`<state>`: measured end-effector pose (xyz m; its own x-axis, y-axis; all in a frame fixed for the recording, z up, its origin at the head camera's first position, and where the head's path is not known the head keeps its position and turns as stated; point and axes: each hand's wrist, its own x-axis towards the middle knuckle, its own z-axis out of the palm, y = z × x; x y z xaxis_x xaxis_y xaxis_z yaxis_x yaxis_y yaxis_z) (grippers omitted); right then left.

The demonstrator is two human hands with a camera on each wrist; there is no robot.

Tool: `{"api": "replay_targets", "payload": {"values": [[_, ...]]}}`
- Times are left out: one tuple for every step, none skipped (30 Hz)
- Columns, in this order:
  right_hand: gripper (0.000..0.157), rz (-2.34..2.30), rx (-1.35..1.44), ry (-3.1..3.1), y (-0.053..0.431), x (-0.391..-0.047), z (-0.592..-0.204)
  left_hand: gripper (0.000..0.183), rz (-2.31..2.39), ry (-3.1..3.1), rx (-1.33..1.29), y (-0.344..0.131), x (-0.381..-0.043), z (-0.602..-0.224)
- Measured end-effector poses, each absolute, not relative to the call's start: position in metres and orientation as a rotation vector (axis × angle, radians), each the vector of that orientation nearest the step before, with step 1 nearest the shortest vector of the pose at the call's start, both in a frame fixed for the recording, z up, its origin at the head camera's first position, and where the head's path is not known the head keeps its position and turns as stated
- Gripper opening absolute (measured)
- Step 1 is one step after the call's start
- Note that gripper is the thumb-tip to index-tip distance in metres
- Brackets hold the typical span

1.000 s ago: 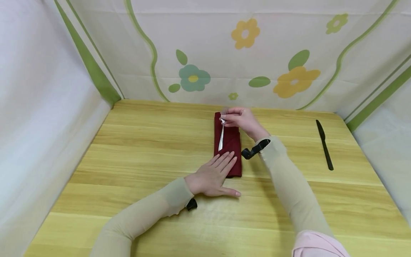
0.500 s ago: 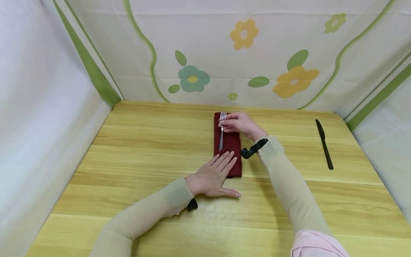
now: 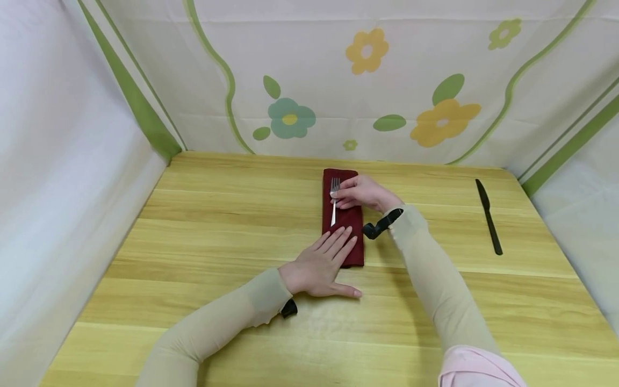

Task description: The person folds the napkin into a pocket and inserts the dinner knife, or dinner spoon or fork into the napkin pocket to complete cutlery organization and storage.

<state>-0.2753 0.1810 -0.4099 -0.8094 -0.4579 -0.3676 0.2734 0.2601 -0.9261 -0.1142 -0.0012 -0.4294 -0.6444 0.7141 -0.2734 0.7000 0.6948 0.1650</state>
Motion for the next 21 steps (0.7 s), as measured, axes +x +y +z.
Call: {"api": "replay_targets", "payload": {"values": [[0.032,-1.587,-0.17,1.959,0.181,-0.275,-0.41,0.116,0.06,2.589,1.111,-0.001,-0.114,-0.429],[0.034,-1.573,-0.174,1.972,0.181,-0.275,-0.411,0.116,0.058,2.588,1.109,-0.001,-0.114,-0.428],[0.035,-1.572,-0.169,1.985,0.181,-0.275,-0.411,0.115,0.056,2.587,1.106,-0.001,-0.114,-0.428],[0.035,-1.579,-0.16,2.0,0.181,-0.275,-0.412,0.115,0.053,2.586,1.102,-0.001,-0.114,-0.427],[0.036,-1.597,-0.152,2.01,0.181,-0.275,-0.413,0.115,0.051,2.583,1.101,-0.001,-0.113,-0.426],[0.036,-1.619,-0.139,2.021,0.181,-0.275,-0.414,0.114,0.046,2.58,1.099,-0.001,-0.113,-0.425],[0.036,-1.645,-0.124,2.029,0.181,-0.276,-0.415,0.114,0.041,2.579,1.097,-0.001,-0.113,-0.425],[0.035,-1.668,-0.11,2.038,0.18,-0.276,-0.416,0.114,0.04,2.579,1.096,-0.001,-0.113,-0.424],[0.033,-1.686,-0.096,2.047,0.18,-0.277,-0.417,0.114,0.039,2.578,1.094,-0.001,-0.113,-0.424],[0.033,-1.696,-0.087,2.058,0.179,-0.277,-0.418,0.113,0.037,2.576,1.091,-0.001,-0.112,-0.423],[0.032,-1.695,-0.085,2.066,0.179,-0.278,-0.419,0.114,0.04,2.576,1.092,-0.001,-0.112,-0.421],[0.031,-1.684,-0.083,2.078,0.179,-0.278,-0.419,0.114,0.045,2.576,1.09,-0.001,-0.111,-0.42],[0.031,-1.669,-0.092,2.088,0.18,-0.278,-0.419,0.114,0.053,2.577,1.093,-0.002,-0.111,-0.421],[0.031,-1.651,-0.106,2.094,0.18,-0.278,-0.418,0.114,0.064,2.578,1.094,-0.002,-0.111,-0.421],[0.03,-1.628,-0.127,2.103,0.181,-0.278,-0.418,0.115,0.073,2.58,1.096,-0.002,-0.111,-0.422],[0.03,-1.603,-0.149,2.111,0.182,-0.278,-0.418,0.115,0.079,2.583,1.101,-0.002,-0.112,-0.424],[0.028,-1.574,-0.174,2.121,0.183,-0.278,-0.417,0.116,0.088,2.586,1.105,-0.002,-0.112,-0.425],[0.028,-1.546,-0.199,2.129,0.184,-0.278,-0.416,0.116,0.093,2.588,1.106,-0.002,-0.113,-0.429],[0.027,-1.516,-0.224,2.136,0.185,-0.278,-0.415,0.116,0.094,2.59,1.111,-0.002,-0.113,-0.431],[0.026,-1.487,-0.243,2.14,0.186,-0.278,-0.415,0.117,0.093,2.591,1.112,-0.002,-0.113,-0.432],[0.025,-1.458,-0.254,2.146,0.186,-0.278,-0.413,0.117,0.089,2.594,1.116,-0.002,-0.114,-0.433]]}}
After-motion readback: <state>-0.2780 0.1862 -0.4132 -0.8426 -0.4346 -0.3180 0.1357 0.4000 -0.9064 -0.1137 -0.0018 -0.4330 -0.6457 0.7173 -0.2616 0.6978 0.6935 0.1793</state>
